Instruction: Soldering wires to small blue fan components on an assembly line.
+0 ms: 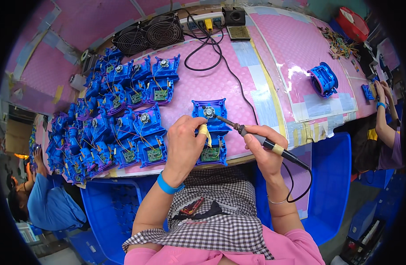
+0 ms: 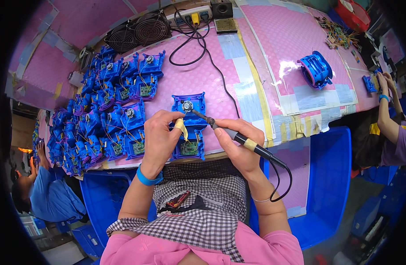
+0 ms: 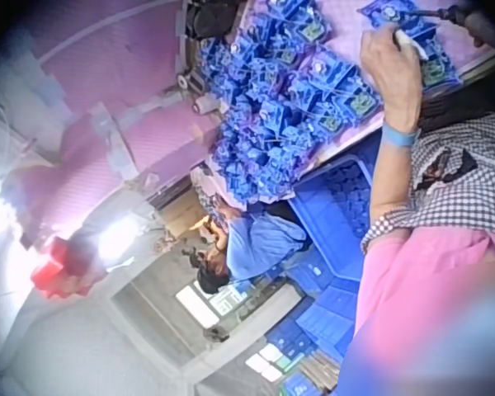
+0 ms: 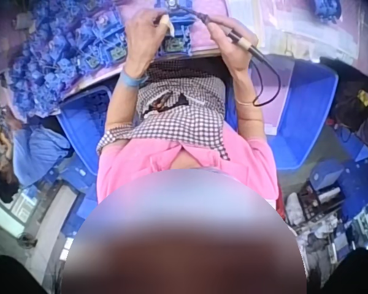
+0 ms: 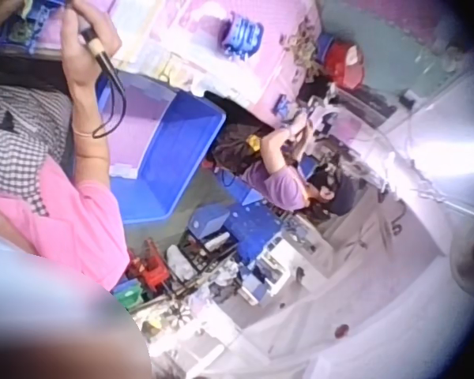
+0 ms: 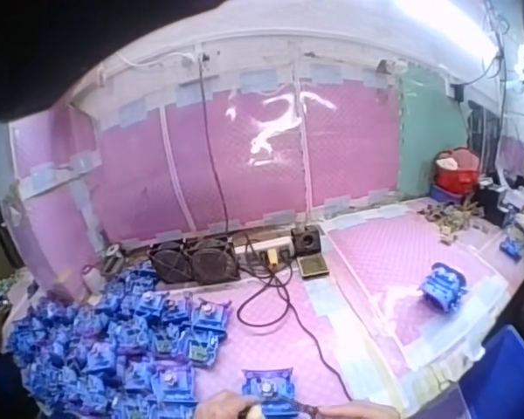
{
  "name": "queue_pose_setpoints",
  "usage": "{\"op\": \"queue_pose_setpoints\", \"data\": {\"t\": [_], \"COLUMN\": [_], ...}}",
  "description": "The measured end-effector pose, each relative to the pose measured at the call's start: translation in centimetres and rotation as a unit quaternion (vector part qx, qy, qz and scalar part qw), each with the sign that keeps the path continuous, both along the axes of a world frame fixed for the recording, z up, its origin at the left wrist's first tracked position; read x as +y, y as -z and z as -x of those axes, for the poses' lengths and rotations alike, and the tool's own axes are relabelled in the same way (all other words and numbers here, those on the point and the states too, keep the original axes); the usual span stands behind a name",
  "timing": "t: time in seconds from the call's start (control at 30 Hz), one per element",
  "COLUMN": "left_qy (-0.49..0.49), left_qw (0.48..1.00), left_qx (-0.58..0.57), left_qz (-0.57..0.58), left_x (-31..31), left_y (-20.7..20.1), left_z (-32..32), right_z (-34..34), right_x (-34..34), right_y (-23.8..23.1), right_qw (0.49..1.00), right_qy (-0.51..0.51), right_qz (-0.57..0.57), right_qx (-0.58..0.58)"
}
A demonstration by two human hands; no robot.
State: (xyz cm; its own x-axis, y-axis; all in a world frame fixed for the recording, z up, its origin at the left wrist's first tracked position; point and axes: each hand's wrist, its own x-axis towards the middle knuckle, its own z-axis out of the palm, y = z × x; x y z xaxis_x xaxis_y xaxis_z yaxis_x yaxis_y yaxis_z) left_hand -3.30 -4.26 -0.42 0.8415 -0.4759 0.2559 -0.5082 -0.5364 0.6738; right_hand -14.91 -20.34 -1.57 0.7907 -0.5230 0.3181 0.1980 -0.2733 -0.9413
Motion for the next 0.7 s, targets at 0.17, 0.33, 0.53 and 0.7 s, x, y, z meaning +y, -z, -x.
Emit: {"op": "queue_pose_setpoints", "data": {"t": [0.17, 0.33, 0.53, 0.7], "left_qy": [0.002, 0.001, 0.004, 0.000], "left_qw": [1.000, 1.000, 1.000, 1.000], "left_qx": [-0.015, -0.019, 0.001, 0.009], "left_qz": [-0.004, 0.003, -0.002, 0.000], "left_x": [0.03, -0.04, -0.10, 0.01], "left_y": [0.17, 0.24, 0.00, 0.13], "left_z": [-0.12, -0.19, -0.09, -0.13], "right_z": [-0.23, -0.33, -0.26, -0.08], "right_x": [0.10, 0.43, 0.25, 0.21], "right_y": [0.16, 0.28, 0.22, 0.51], "right_qw": [1.000, 0.999, 1.000, 0.999], "right_qy": [-0.015, -0.003, -0.018, 0.018], "right_qz": [-0.002, -0.034, -0.007, -0.043], "right_qx": [0.009, 0.030, 0.006, 0.026]}}
